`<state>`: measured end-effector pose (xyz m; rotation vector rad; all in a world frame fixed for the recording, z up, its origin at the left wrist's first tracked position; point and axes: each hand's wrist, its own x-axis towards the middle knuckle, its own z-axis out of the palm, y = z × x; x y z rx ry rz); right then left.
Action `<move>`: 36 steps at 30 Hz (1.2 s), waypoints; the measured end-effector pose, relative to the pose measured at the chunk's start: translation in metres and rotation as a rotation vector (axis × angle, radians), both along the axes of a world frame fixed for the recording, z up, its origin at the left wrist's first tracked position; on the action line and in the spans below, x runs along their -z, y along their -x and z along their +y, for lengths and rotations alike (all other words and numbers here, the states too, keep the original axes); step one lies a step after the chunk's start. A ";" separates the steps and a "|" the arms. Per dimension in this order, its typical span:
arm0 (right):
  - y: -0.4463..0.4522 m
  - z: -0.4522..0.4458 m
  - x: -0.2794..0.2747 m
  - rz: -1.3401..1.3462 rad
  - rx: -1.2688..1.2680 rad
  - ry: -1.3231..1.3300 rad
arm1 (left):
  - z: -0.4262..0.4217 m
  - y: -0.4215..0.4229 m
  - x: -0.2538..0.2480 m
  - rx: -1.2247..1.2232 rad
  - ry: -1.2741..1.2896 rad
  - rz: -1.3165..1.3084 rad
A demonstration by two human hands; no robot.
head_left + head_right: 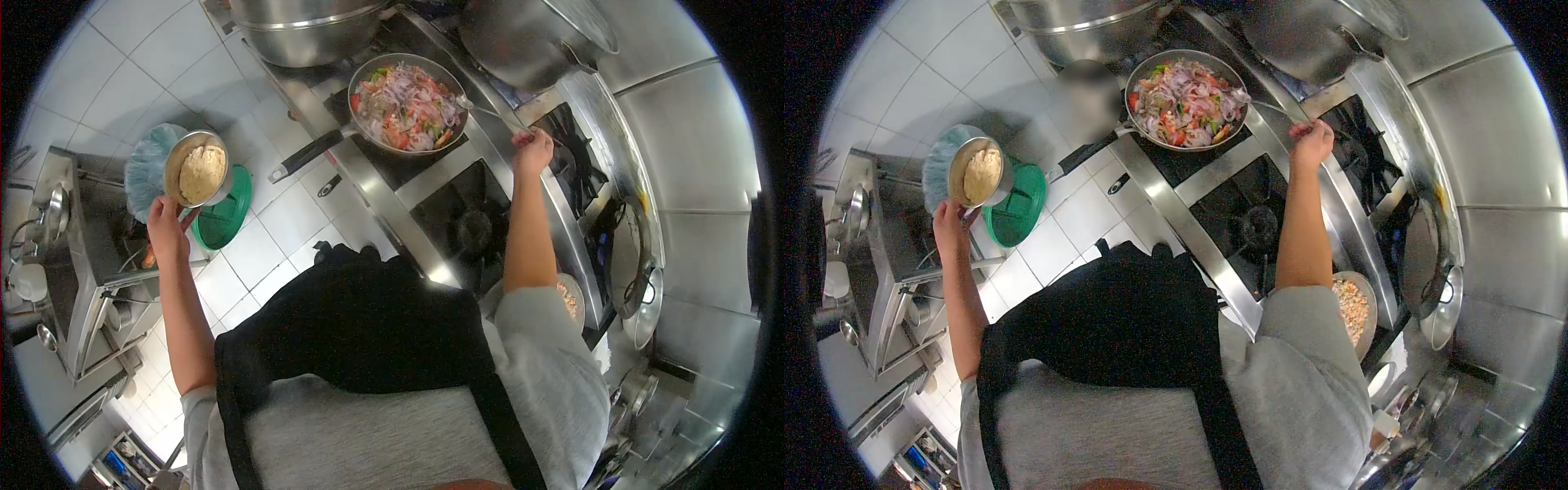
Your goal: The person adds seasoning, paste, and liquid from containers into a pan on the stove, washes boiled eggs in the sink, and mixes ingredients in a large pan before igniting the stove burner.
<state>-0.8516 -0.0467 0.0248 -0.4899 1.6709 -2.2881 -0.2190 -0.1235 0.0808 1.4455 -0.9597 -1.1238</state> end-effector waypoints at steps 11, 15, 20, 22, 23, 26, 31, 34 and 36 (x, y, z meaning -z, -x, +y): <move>-0.046 0.033 -0.010 0.019 -0.135 -0.037 | -0.009 0.001 0.005 0.035 -0.004 0.008; -0.065 0.028 -0.016 0.035 -0.169 -0.022 | -0.012 -0.008 0.012 0.043 -0.004 0.029; -0.101 0.011 -0.030 0.249 -0.244 -0.092 | -0.008 0.011 -0.001 0.065 0.007 0.074; -0.115 0.011 -0.046 0.384 -0.194 -0.148 | -0.010 0.024 -0.007 0.066 0.002 0.057; -0.122 0.010 -0.055 0.422 -0.174 -0.131 | -0.006 0.036 -0.016 0.054 -0.010 0.032; -0.165 0.004 -0.089 0.330 -0.294 0.229 | -0.005 0.052 -0.008 0.163 0.105 0.074; -0.261 -0.002 -0.109 0.268 -0.600 0.256 | -0.014 0.081 0.011 0.212 0.235 -0.022; -0.288 -0.008 -0.094 0.405 -0.740 0.175 | -0.001 0.107 -0.017 0.214 0.205 -0.068; -0.298 -0.010 -0.080 0.385 -0.749 0.128 | 0.003 0.117 -0.027 0.205 0.163 -0.078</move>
